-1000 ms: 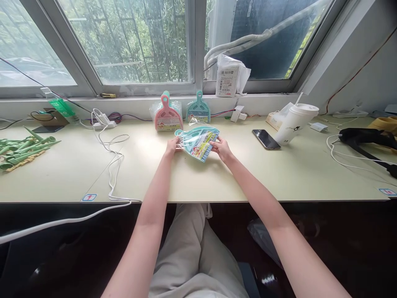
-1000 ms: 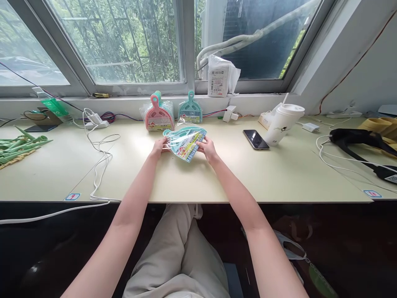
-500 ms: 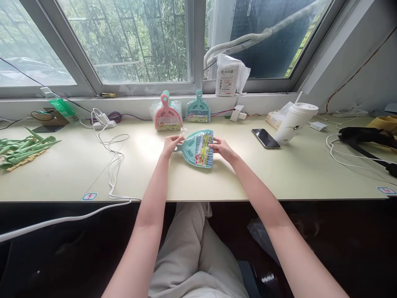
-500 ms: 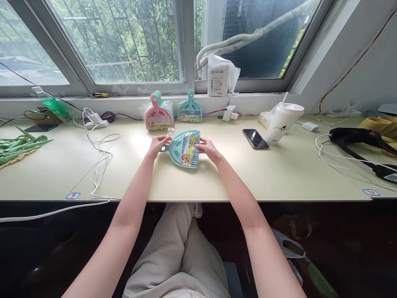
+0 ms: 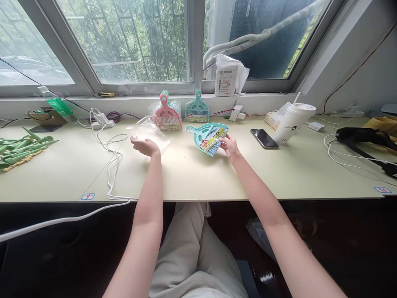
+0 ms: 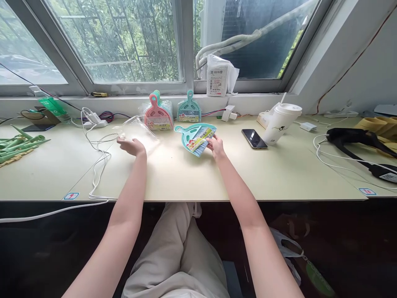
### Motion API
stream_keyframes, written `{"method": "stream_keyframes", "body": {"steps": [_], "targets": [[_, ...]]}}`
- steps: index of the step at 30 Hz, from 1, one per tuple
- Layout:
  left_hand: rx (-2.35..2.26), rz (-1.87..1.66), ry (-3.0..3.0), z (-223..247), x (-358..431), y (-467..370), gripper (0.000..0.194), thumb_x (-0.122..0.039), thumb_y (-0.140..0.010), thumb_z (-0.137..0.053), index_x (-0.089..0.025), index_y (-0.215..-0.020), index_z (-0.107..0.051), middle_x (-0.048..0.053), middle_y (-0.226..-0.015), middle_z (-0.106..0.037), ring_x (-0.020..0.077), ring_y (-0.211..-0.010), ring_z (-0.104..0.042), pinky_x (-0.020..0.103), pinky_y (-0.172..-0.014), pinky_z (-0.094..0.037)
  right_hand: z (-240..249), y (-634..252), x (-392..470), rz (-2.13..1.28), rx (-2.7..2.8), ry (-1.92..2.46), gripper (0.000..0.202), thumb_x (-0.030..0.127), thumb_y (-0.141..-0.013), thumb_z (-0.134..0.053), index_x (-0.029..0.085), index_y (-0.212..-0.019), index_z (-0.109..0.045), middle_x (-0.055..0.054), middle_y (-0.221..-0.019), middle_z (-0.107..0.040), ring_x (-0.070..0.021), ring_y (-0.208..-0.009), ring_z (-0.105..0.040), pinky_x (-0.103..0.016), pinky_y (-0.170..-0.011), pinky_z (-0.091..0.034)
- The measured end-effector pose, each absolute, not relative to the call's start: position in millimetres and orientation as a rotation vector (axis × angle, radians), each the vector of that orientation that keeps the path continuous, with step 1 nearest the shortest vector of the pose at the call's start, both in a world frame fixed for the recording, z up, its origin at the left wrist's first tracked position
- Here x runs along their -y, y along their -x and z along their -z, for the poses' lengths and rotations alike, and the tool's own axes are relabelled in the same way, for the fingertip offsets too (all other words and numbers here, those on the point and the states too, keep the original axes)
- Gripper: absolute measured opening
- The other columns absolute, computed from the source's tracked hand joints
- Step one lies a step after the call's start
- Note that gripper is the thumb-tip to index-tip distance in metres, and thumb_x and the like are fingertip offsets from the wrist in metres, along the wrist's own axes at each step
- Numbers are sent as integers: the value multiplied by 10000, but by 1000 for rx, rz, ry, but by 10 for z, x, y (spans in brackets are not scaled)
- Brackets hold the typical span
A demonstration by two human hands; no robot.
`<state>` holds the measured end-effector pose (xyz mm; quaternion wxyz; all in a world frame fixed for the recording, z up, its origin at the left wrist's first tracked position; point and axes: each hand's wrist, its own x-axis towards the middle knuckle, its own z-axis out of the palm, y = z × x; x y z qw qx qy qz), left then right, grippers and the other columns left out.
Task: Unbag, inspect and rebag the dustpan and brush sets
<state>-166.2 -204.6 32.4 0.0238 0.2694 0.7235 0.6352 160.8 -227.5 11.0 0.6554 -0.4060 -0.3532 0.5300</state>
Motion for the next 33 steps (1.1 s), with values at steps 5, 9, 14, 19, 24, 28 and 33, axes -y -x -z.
{"method": "stream_keyframes", "body": {"steps": [5, 9, 14, 19, 24, 28, 33], "targets": [[-2332, -2031, -823, -416, 2164, 1546, 878, -23, -786, -403, -147, -1530, 47, 193, -1628, 14, 307, -1519, -7, 583, -1196, -143, -78, -1640, 2261, -1200, 727, 913, 305, 85, -690, -631, 219, -961, -594, -1, -889, -733, -135, -772, -706, -283, -774, -626], [-2175, -2014, -1040, -452, 2177, 1488, 760, -112, -849, -429, -176, -1532, -100, 141, -1637, -58, 259, -1524, 12, 490, -1221, -146, -86, -1601, 2288, -1211, 735, 903, 281, 86, -705, -622, 208, -957, -598, 0, -898, -725, -114, -739, -696, -233, -724, -617], [-1293, -1484, -1205, -318, 2084, 1057, 523, -397, -960, -388, -264, -1461, -321, 93, -1340, -589, 211, -1273, -536, 387, -1031, -463, -135, -1505, 2339, -1233, 766, 853, 267, 76, -732, -603, 213, -959, -575, 12, -875, -721, -104, -727, -694, -218, -717, -607], [-863, -1021, -1191, -52, 2080, 667, 561, -496, -829, -611, -229, -1309, -495, 96, -1119, -682, 234, -1005, -662, 374, -847, -550, -209, -1432, 2379, -1292, 905, 922, 247, 78, -791, -564, 220, -993, -555, 22, -851, -724, -98, -668, -693, -228, -696, -604], [-1008, -1200, -1115, -51, 2034, 788, 432, -419, -809, -641, -201, -1176, -573, 46, -956, -677, 161, -801, -651, 297, -740, -546, -222, -1438, 2397, -1388, 1145, 1201, 104, 186, -901, -522, 145, -866, -611, -55, -689, -711, -142, -581, -692, -250, -592, -593], [-1102, -1264, -1050, -121, 1991, 894, 354, -427, -884, -561, -182, -1140, -587, 47, -931, -665, 131, -735, -621, 261, -684, -533, -226, -1496, 2383, -1319, 1126, 1343, 186, 194, -909, -524, 133, -770, -630, 9, -500, -583, -90, -400, -559, -189, -429, -484], [-1096, -1278, -1011, -129, 1994, 910, 304, -374, -921, -503, -184, -1142, -589, 56, -999, -674, 134, -776, -629, 255, -681, -524, -221, -1778, 2317, -1068, 611, 1313, 283, 245, -974, -398, 164, -858, -643, 51, -527, -537, -28, -365, -426, -140, -408, -374]]}}
